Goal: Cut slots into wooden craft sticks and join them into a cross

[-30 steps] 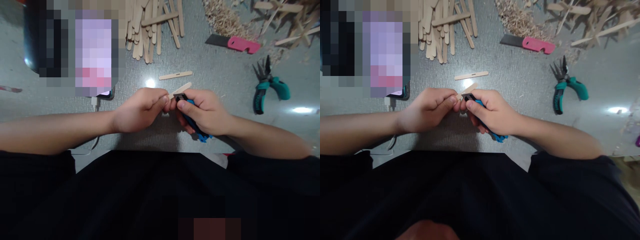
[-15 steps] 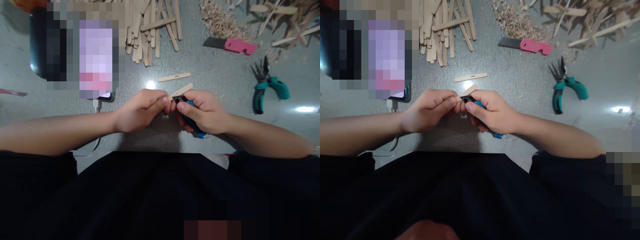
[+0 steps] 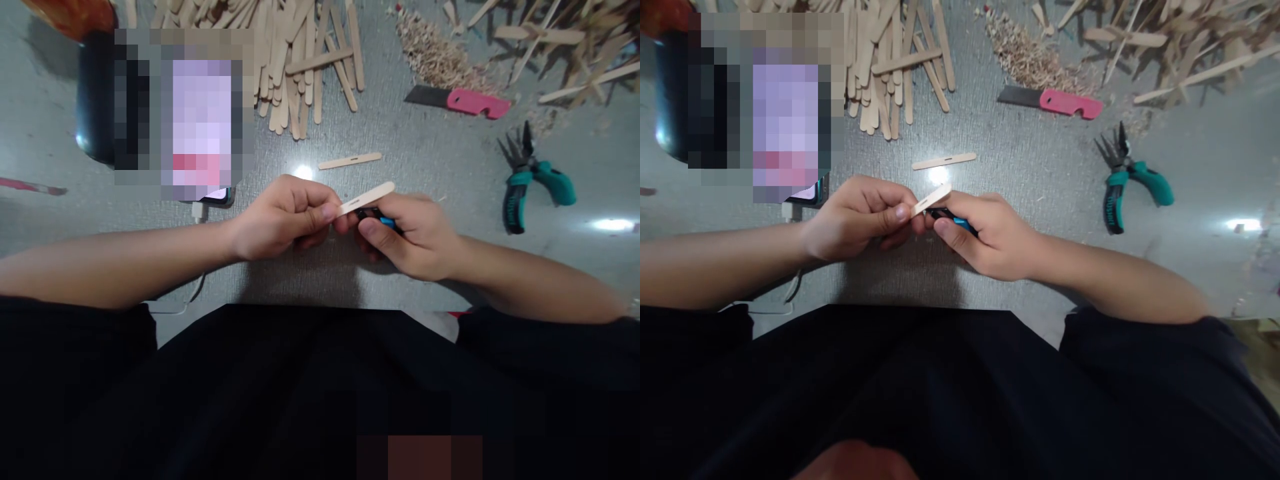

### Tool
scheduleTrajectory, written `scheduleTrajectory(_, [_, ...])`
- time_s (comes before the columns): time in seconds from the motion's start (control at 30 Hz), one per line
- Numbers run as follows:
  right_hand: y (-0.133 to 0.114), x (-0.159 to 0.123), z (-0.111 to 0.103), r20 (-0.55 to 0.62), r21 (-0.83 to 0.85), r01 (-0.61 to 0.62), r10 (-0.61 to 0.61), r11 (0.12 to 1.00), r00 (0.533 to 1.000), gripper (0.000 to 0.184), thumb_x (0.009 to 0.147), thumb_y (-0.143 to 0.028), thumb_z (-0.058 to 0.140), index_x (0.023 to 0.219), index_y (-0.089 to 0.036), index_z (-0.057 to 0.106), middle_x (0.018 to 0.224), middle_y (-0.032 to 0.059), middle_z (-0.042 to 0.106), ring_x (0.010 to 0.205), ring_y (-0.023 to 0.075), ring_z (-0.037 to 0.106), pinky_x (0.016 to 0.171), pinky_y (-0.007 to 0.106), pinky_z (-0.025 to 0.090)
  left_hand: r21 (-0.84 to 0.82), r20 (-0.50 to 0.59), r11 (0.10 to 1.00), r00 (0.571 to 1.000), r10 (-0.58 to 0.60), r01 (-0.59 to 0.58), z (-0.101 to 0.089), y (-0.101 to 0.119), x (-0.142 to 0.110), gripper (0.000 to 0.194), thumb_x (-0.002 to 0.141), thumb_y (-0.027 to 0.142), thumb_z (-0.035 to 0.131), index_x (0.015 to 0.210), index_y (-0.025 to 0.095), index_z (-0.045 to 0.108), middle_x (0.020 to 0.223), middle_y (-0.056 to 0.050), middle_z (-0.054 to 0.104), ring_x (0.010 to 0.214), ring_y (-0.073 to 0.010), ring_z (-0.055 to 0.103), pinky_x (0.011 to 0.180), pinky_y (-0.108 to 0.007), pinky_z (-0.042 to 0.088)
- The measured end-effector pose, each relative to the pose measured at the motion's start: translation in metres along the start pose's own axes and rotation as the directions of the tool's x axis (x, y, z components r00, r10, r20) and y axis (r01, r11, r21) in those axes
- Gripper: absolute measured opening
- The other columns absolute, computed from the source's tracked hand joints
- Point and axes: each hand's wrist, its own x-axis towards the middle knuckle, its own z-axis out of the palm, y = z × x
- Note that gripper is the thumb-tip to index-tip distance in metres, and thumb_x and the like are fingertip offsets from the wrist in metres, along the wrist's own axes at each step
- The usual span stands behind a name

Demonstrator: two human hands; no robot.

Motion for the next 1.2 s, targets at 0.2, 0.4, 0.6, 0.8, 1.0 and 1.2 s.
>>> scheduleTrajectory(0.2, [-0.005, 0.000, -0.002, -0.005, -0.128, 0.036, -0.037, 0.991, 0.999, 0.021, 0.122, -0.033, 0.055, 0.113, -0.025, 0.073, 0.082, -0.0020, 0.073, 0.069, 0.0159, 0.070, 0.069, 0.032, 0.052, 0.049, 0.012, 0.998, 0.999, -0.036, 0.035, 0.004, 0.007, -0.003, 0.053, 0.104, 0.068, 0.077, 0.085, 0.020, 0.065, 0.060, 0.005, 0.045, 0.050, -0.0088, 0.037, 0.046, -0.025, 0.029])
scheduleTrajectory(0.4, [-0.008, -0.004, -0.001, 0.005, -0.214, 0.027, -0.026, 0.976, 1.000, 0.026, 0.122, -0.034, 0.051, 0.117, -0.026, 0.075, 0.084, 0.0007, 0.075, 0.071, 0.0184, 0.070, 0.070, 0.034, 0.054, 0.120, 0.047, 0.992, 0.998, -0.041, 0.035, 0.004, 0.007, -0.003, 0.060, 0.105, 0.076, 0.070, 0.082, 0.021, 0.061, 0.061, 0.005, 0.044, 0.050, -0.0098, 0.036, 0.046, -0.026, 0.029])
scheduleTrajectory(0.6, [-0.007, -0.005, 0.000, 0.008, -0.300, 0.095, -0.097, 0.949, 0.995, 0.021, 0.120, -0.027, 0.052, 0.115, -0.027, 0.073, 0.087, 0.0012, 0.075, 0.070, 0.0182, 0.068, 0.068, 0.034, 0.053, 0.114, 0.131, 0.993, 0.990, -0.042, 0.027, 0.003, 0.006, -0.002, 0.061, 0.107, 0.077, 0.067, 0.083, 0.020, 0.060, 0.063, 0.006, 0.043, 0.052, -0.0094, 0.037, 0.048, -0.025, 0.029])
scheduleTrajectory(0.8, [-0.003, -0.005, 0.003, 0.054, -0.239, 0.118, -0.108, 0.964, 0.993, 0.019, 0.119, -0.024, 0.052, 0.118, -0.027, 0.071, 0.105, 0.0037, 0.082, 0.076, 0.0177, 0.073, 0.068, 0.034, 0.055, 0.242, 0.125, 0.969, 0.992, 0.027, -0.057, 0.000, 0.007, -0.003, 0.054, 0.111, 0.063, 0.070, 0.079, 0.019, 0.061, 0.062, 0.006, 0.043, 0.055, -0.0085, 0.033, 0.050, -0.025, 0.027])
scheduleTrajectory(1.0, [-0.003, -0.005, 0.007, 0.094, -0.050, 0.036, -0.032, 0.998, 0.995, 0.017, 0.121, -0.027, 0.054, 0.109, -0.026, 0.067, 0.086, -0.0016, 0.073, 0.069, 0.0152, 0.068, 0.066, 0.032, 0.053, 0.318, 0.148, 0.941, 0.987, 0.066, -0.111, -0.001, 0.008, -0.003, 0.050, 0.114, 0.053, 0.067, 0.077, 0.019, 0.061, 0.066, 0.004, 0.050, 0.060, -0.0103, 0.039, 0.056, -0.026, 0.034])
scheduleTrajectory(1.2, [0.002, -0.005, 0.004, 0.114, 0.037, 0.041, -0.045, 0.998, 0.992, 0.014, 0.121, -0.033, 0.058, 0.114, -0.025, 0.068, 0.080, -0.0043, 0.069, 0.063, 0.0134, 0.063, 0.061, 0.030, 0.049, 0.322, 0.173, 0.939, 0.983, 0.065, -0.118, -0.002, 0.010, -0.003, 0.042, 0.116, 0.040, 0.062, 0.079, 0.019, 0.062, 0.069, 0.002, 0.054, 0.064, -0.0111, 0.045, 0.059, -0.025, 0.038])
